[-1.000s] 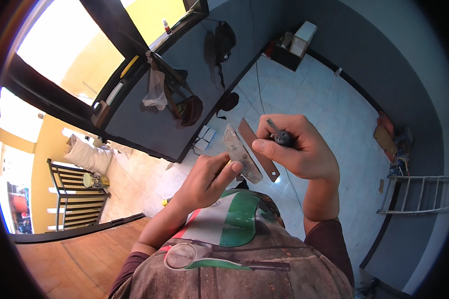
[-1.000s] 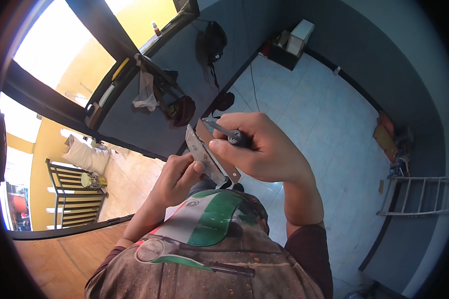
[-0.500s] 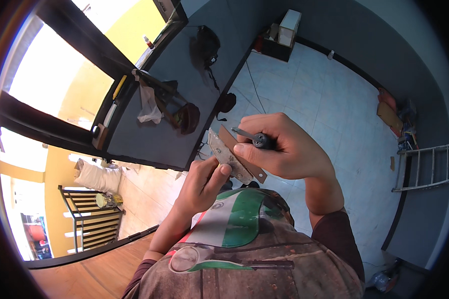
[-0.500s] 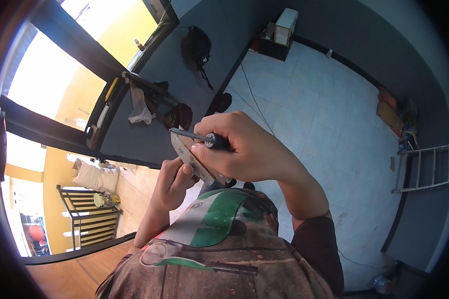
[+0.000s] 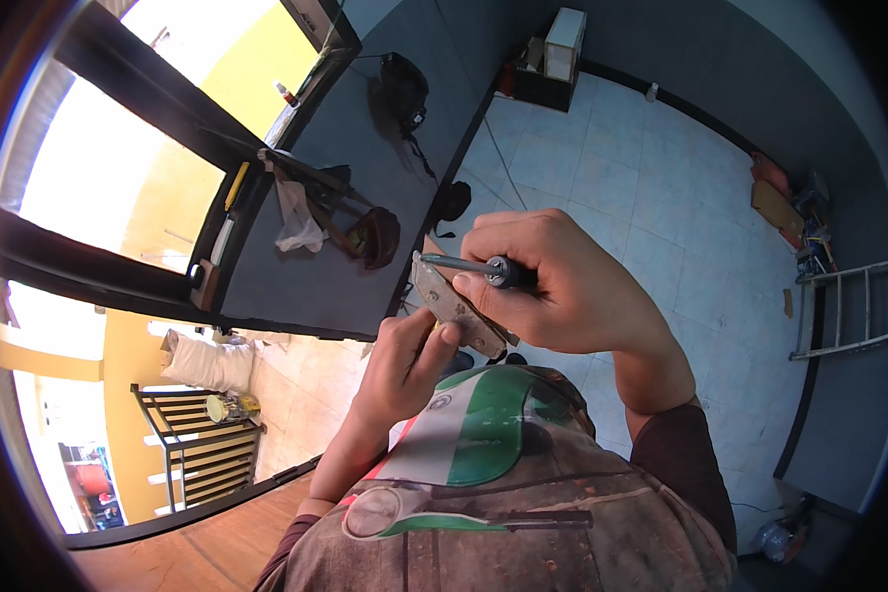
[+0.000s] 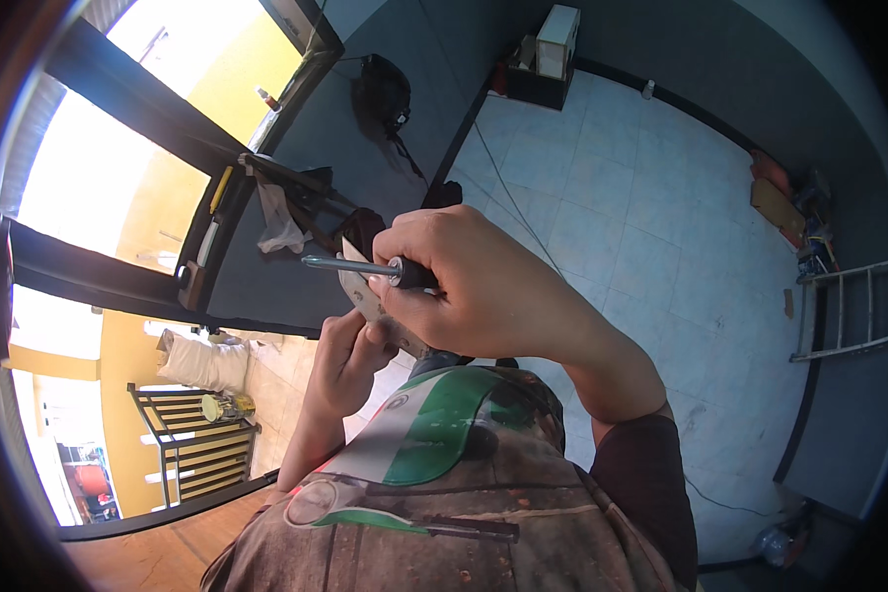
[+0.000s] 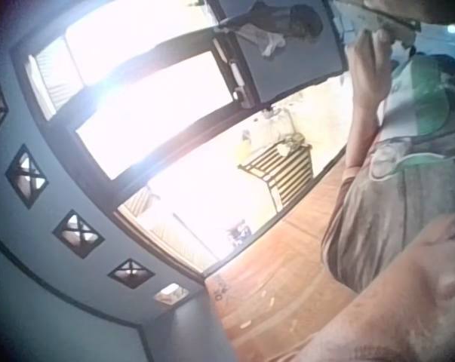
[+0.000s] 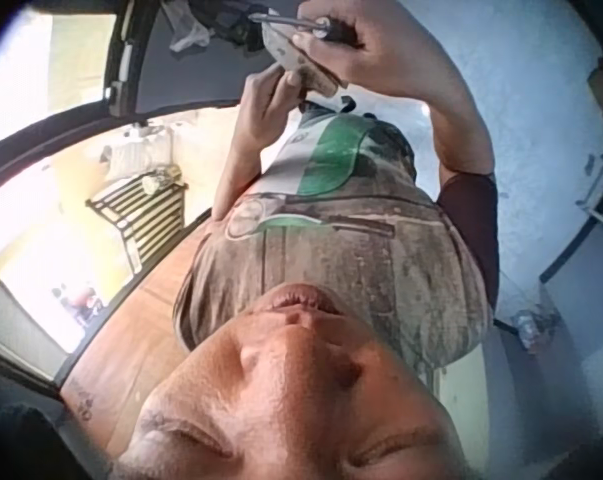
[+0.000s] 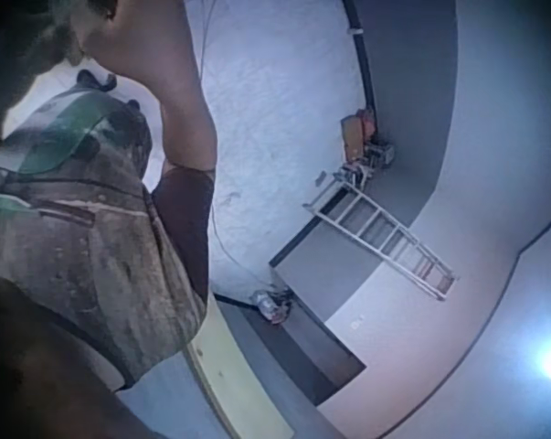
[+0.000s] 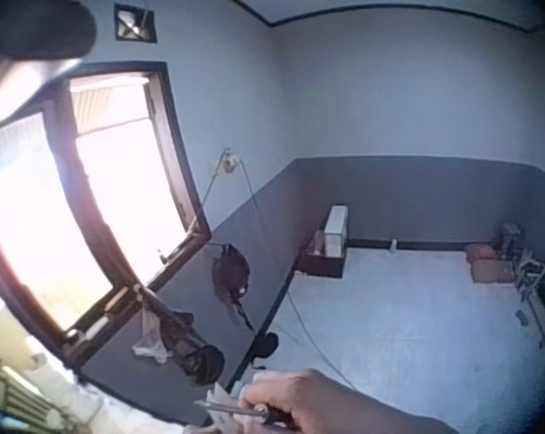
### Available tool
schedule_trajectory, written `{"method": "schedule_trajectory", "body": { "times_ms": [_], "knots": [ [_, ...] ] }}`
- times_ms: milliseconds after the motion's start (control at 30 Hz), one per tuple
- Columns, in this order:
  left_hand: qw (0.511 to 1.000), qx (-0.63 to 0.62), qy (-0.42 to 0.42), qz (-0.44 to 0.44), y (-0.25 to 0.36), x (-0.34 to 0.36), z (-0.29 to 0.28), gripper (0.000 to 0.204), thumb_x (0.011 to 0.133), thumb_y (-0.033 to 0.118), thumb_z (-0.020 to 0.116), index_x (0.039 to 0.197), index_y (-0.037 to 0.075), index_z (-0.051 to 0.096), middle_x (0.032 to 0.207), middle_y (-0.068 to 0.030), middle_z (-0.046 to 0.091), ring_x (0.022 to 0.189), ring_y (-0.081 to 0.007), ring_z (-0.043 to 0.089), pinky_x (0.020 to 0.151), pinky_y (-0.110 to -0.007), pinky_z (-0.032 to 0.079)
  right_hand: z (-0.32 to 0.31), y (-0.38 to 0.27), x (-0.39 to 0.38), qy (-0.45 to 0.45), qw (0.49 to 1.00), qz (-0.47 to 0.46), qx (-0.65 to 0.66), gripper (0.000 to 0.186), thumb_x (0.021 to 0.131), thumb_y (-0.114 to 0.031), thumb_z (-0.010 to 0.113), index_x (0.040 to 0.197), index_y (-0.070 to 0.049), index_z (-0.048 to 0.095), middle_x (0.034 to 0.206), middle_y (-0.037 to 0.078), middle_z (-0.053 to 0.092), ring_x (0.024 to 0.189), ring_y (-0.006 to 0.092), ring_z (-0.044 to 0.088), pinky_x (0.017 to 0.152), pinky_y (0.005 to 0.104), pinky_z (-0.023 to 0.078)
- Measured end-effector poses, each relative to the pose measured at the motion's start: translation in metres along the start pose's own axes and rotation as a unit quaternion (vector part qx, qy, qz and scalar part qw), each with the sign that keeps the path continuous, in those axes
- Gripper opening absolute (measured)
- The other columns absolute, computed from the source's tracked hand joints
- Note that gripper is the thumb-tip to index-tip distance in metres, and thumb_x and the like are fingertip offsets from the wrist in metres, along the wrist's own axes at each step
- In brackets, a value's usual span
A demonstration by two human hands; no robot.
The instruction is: The person scrapes residue off the flat metal head of a tool using a screwdriver and then applies adhesive tape to a small component.
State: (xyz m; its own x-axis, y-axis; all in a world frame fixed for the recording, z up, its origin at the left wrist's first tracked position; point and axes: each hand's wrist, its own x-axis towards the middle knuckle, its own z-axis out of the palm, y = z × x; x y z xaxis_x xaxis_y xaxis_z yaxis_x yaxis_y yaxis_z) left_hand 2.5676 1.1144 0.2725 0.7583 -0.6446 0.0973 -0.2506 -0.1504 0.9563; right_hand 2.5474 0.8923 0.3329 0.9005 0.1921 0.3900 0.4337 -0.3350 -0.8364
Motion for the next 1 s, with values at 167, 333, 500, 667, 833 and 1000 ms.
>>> {"method": "schedule_trajectory", "body": {
  "times_ms": [167,333,500,667,833,1000],
  "knots": [
    [1.0,0.027,-0.01,-0.005,-0.003,-0.004,-0.004,0.051,0.109,0.041,0.05,0.098,-0.007,0.062,0.066,-0.0024,0.055,0.058,-0.0074,0.043,0.053,-0.027,0.035,-0.001,-0.003,-0.001,-0.006,1.0,0.005,-0.009,0.019,0.09,-0.008,0.07,0.079,0.003,0.059,0.066,0.009,0.045,0.057,0.0179,0.039,0.053,0.0352,0.031],
    [0.998,0.06,0.004,-0.02,0.005,-0.004,-0.005,0.034,0.107,0.024,0.056,0.091,-0.006,0.061,0.061,-0.0157,0.052,0.052,-0.0222,0.045,0.054,-0.038,0.039,0.009,0.0,-0.001,0.015,0.999,-0.001,-0.028,0.02,0.091,-0.008,0.07,0.078,0.003,0.058,0.067,0.009,0.045,0.058,0.0163,0.039,0.053,0.0348,0.031],
    [0.998,0.059,0.018,-0.027,0.005,-0.006,-0.008,0.037,0.107,0.026,0.057,0.088,-0.006,0.059,0.06,-0.0168,0.051,0.052,-0.0229,0.043,0.054,-0.038,0.039,0.011,0.001,0.0,-0.001,0.999,0.048,0.018,0.023,0.092,-0.009,0.07,0.076,0.002,0.057,0.067,0.005,0.043,0.061,0.013,0.037,0.055,0.0336,0.03],
    [0.999,0.023,0.033,-0.037,0.0,-0.012,-0.009,0.043,0.108,0.03,0.056,0.088,-0.007,0.059,0.06,-0.0127,0.051,0.054,-0.0172,0.043,0.054,-0.035,0.038,0.01,-0.005,-0.002,0.016,0.998,0.054,0.016,0.025,0.093,-0.011,0.07,0.076,0.001,0.056,0.068,0.003,0.043,0.063,0.0111,0.037,0.058,0.0321,0.03],
    [0.996,-0.048,0.064,-0.029,-0.017,-0.024,-0.01,0.052,0.113,0.042,0.041,0.105,-0.005,0.063,0.07,-0.0023,0.057,0.055,-0.0042,0.038,0.049,-0.023,0.027,0.01,-0.011,-0.006,-0.004,0.993,0.099,0.057,0.024,0.093,-0.012,0.071,0.076,-0.001,0.057,0.068,0.002,0.044,0.064,0.0107,0.037,0.058,0.0321,0.03],
    [0.994,-0.094,0.054,-0.025,-0.018,-0.029,-0.012,0.053,0.113,0.042,0.041,0.105,-0.006,0.064,0.067,-0.0023,0.056,0.056,-0.0064,0.04,0.051,-0.025,0.031,0.022,-0.021,-0.011,0.003,0.99,0.088,0.11,0.027,0.092,-0.011,0.07,0.073,-0.002,0.053,0.066,0.003,0.04,0.063,0.0121,0.036,0.057,0.033,0.029]
  ]
}}
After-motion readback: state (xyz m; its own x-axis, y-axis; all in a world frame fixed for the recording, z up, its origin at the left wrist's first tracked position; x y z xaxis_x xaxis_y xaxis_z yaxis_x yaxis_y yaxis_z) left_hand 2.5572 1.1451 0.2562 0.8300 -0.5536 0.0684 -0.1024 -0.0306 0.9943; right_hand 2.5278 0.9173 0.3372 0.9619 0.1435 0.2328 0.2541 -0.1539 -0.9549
